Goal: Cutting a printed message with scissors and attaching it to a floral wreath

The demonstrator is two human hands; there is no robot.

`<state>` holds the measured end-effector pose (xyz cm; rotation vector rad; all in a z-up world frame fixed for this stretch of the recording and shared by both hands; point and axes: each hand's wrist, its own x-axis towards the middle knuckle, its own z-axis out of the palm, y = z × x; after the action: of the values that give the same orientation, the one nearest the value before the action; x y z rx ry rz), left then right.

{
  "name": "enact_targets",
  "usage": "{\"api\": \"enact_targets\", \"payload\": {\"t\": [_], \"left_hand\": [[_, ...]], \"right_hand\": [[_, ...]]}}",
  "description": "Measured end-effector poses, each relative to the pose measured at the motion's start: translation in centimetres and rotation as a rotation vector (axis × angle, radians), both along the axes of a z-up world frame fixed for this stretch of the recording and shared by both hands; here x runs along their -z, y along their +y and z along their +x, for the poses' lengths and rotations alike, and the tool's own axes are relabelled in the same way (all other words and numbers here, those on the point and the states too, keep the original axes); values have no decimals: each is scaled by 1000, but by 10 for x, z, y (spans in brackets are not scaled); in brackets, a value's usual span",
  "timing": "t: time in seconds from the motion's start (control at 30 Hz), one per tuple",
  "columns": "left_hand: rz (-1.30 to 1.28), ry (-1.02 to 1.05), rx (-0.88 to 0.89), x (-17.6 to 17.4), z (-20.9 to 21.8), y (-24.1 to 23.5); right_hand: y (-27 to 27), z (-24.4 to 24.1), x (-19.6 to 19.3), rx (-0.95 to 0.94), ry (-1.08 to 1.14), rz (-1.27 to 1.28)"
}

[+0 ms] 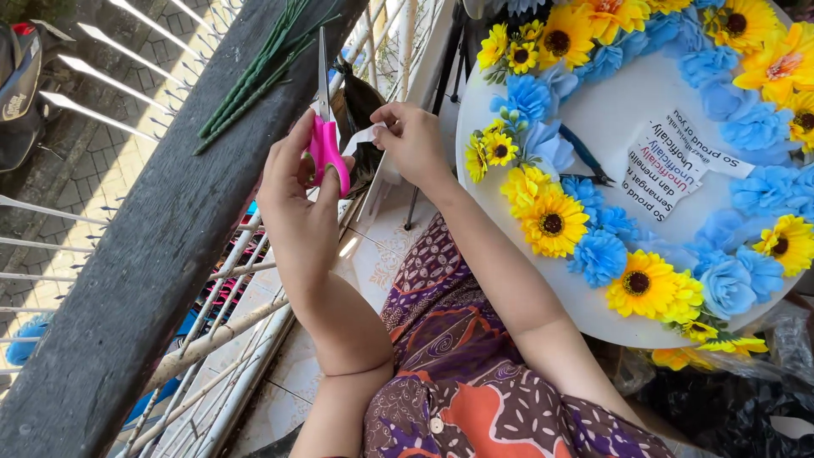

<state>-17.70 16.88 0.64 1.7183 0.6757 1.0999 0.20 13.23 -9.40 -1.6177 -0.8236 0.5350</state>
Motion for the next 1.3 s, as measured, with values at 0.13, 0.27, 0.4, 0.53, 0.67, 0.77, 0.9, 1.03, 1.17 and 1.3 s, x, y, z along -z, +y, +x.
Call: {"api": "enact_targets", "payload": {"t": [0.13,0.27,0.4,0.53,0.67,0.77,0.9,1.03,1.17,1.3], "left_hand": [[-10,3,-1,2,-1,3],[19,36,-6,2,0,4],[42,58,-4,-4,8,2],[56,103,-27,-1,10,0],[55,105,-14,-4,13,1],[55,119,-17,-1,13,1],[56,135,-18,1,14,2],[66,136,-11,2,14,2],[85,147,-7,-3,14,-1],[88,146,-12,1,11,2]], "right_hand": [[-10,1,-13,12,-4,-86],[-20,1,-27,21,45,-153],[-15,6,-21,35,110,-92],[-4,9,-7,67,169,-11],[11,11,7,97,-34,23],[15,7,7,69,-358,-18],[13,0,4,-3,-722,-98],[19,0,14,11,-827,-43],[40,-2,50,1,-1011,-12],[43,-15,57,-85,-1032,67]]}}
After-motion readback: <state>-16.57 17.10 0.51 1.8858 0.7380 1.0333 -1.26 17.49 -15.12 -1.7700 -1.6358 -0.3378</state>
